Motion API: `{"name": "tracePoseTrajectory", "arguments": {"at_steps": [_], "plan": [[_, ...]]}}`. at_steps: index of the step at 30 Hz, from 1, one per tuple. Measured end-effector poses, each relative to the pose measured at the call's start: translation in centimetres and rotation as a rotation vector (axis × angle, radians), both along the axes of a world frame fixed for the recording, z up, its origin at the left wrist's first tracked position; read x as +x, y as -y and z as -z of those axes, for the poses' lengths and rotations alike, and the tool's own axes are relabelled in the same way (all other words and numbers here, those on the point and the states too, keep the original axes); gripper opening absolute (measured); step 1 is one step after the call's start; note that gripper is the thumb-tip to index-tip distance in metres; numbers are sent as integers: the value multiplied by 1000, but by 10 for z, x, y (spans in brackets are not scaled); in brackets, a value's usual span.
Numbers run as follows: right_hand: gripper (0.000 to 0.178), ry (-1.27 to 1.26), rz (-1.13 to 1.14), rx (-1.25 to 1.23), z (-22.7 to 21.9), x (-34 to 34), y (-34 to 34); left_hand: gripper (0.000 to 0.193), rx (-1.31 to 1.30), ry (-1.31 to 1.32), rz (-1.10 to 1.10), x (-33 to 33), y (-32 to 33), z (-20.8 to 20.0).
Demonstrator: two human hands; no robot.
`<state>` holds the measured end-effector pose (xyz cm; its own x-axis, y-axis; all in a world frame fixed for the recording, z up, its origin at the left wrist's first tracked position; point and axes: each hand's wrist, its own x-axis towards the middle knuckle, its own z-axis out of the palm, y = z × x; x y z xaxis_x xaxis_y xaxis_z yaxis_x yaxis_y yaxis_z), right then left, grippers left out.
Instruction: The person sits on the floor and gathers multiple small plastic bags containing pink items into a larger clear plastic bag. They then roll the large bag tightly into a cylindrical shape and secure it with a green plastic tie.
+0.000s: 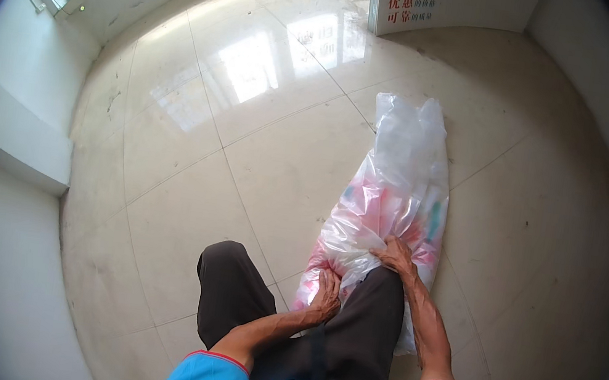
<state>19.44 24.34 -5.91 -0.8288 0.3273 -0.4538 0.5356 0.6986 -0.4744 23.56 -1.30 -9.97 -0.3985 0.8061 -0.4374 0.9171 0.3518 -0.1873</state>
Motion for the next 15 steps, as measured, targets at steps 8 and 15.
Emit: {"name": "tracePoseTrajectory", "arguments": {"at_steps": [8, 15], "plan": [[39, -129, 248, -58, 97, 67, -26, 71, 228, -31, -16, -5, 24, 45], [43, -67, 399, -156, 126, 68, -31, 74, 648, 461, -60, -23, 46, 48]]}}
